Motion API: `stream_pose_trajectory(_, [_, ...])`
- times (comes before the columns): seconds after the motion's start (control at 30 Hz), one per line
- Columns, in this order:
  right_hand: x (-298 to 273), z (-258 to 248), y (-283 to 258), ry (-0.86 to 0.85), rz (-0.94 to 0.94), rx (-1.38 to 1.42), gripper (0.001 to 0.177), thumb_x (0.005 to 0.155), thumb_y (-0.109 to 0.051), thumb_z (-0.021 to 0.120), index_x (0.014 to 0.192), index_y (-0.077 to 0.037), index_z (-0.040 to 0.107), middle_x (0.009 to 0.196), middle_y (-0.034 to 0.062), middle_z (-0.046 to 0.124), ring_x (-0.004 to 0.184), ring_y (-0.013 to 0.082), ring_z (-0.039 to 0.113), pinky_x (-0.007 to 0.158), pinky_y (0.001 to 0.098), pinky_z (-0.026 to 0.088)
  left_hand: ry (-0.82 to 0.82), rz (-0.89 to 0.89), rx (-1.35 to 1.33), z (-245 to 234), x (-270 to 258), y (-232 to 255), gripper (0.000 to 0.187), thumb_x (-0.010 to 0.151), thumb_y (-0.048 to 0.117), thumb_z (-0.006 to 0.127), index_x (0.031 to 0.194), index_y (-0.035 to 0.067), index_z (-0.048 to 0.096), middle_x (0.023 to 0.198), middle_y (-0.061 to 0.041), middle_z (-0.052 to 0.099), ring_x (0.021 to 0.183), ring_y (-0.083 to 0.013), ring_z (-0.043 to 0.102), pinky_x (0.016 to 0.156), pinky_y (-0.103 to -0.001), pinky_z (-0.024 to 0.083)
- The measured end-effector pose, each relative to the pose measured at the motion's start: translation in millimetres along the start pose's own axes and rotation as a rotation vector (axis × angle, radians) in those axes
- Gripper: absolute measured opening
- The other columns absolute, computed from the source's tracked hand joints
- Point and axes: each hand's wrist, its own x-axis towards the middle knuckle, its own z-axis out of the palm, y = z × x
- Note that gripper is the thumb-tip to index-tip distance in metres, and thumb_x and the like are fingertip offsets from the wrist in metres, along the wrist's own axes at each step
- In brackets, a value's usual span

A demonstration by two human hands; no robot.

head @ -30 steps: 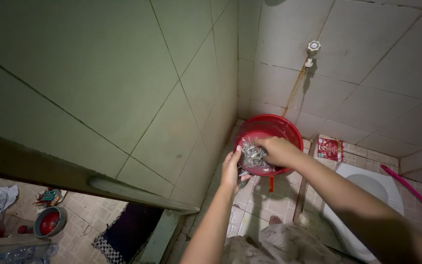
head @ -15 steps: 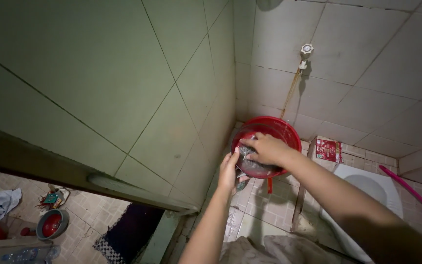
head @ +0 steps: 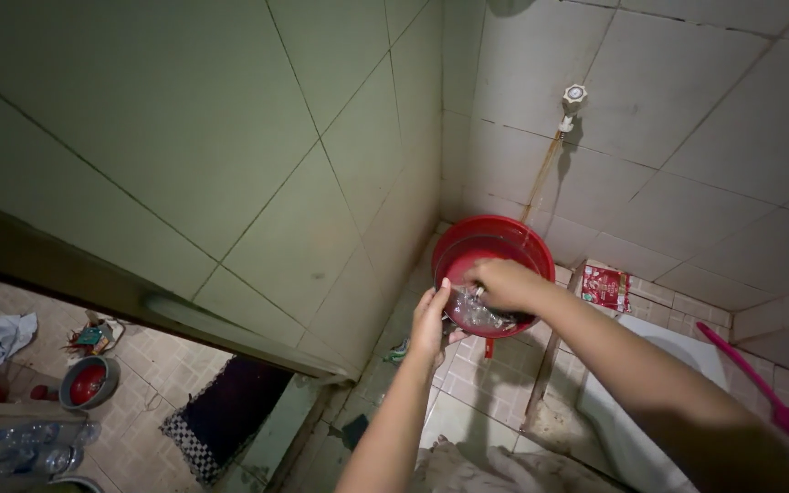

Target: Washing dried fish in a red basin under a faucet in a washroom.

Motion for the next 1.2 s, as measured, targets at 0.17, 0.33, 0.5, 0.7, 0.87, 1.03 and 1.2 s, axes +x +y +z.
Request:
stream_pose_trajectory(0.17, [-10.1, -33.3, 8.0, -0.083, 0.070, 0.079, 0.029, 0.081, -0.017, 0.075, 0.109, -0.013, 0.076, 0.107, 0.0150, 0.076, 0.103, 0.0320, 0.073, 0.091, 0.0441, 0.057, 0.070, -0.030, 0.040, 16.6, -15.1, 7.8, 0.064, 0.086, 0.060, 0.065, 0.133, 0.017, 0.060, 0.121, -0.009, 0.068, 0.102, -0.0233, 0.070, 0.074, -0.040, 0.062])
stream_pose_trajectory(0.33, [-26.3, -45.8, 0.5, -0.202, 0.050, -0.050, 0.068, 0.068, -0.016, 0.088, 0.131, -0.022, 0.063, 0.120, 0.0149, 0.068, 0.109, 0.0334, 0.068, 0.094, 0.0439, 0.054, 0.099, -0.018, 0.020, 19.6, -17.9, 4.9, 0.064, 0.085, 0.060, 0.065, 0.134, 0.018, 0.058, 0.125, -0.009, 0.066, 0.104, -0.0254, 0.070, 0.075, -0.040, 0.063])
stream_pose_trajectory(0.5, [-40.7, -40.1, -22.2, -0.291, 0.151, -0.234, 0.097, 0.072, -0.010, 0.084, 0.152, -0.042, 0.039, 0.142, 0.0189, 0.049, 0.114, 0.0357, 0.066, 0.094, 0.0455, 0.056, 0.120, 0.009, 0.019, 19.8, -19.2, 3.2, 0.065, 0.085, 0.059, 0.066, 0.134, 0.018, 0.059, 0.126, -0.009, 0.067, 0.106, -0.0245, 0.069, 0.074, -0.040, 0.061])
stream_pose_trajectory(0.7, [-41.9, -3.2, -6.3, -0.142, 0.131, -0.174, 0.076, 0.076, -0.008, 0.079, 0.141, -0.033, 0.050, 0.132, 0.0214, 0.054, 0.108, 0.0392, 0.067, 0.087, 0.0484, 0.058, 0.166, 0.010, 0.065, 22.3, -25.4, -1.3, 0.058, 0.086, 0.058, 0.067, 0.129, 0.019, 0.061, 0.123, -0.004, 0.066, 0.104, -0.0211, 0.066, 0.073, -0.039, 0.059])
stream_pose_trajectory(0.87, [-31.7, 15.9, 13.8, 0.012, 0.090, -0.058, 0.058, 0.075, -0.007, 0.077, 0.129, -0.023, 0.062, 0.120, 0.0208, 0.062, 0.102, 0.0414, 0.069, 0.088, 0.0486, 0.057, 0.183, 0.006, 0.061, 21.8, -31.6, -6.4, 0.056, 0.086, 0.058, 0.067, 0.128, 0.022, 0.062, 0.121, -0.002, 0.067, 0.106, -0.0189, 0.065, 0.075, -0.039, 0.058])
stream_pose_trajectory(1.03, [-22.9, 9.0, 17.2, 0.093, -0.005, 0.202, 0.044, 0.073, -0.007, 0.078, 0.116, -0.013, 0.069, 0.110, 0.0181, 0.072, 0.106, 0.0383, 0.071, 0.093, 0.0448, 0.057, 0.178, 0.012, 0.002, 19.5, -36.0, -7.5, 0.056, 0.086, 0.058, 0.066, 0.126, 0.019, 0.062, 0.120, -0.003, 0.067, 0.106, -0.0189, 0.066, 0.076, -0.040, 0.060])
stream_pose_trajectory(1.2, [-21.0, -14.9, -6.0, 0.169, -0.199, 0.327, 0.061, 0.069, 0.004, 0.073, 0.128, -0.012, 0.065, 0.124, 0.0204, 0.062, 0.120, 0.0393, 0.059, 0.103, 0.0433, 0.048, 0.195, 0.042, -0.005, 16.0, -38.1, -1.2, 0.053, 0.088, 0.057, 0.065, 0.126, 0.020, 0.063, 0.119, -0.002, 0.068, 0.104, -0.0161, 0.066, 0.072, -0.039, 0.060])
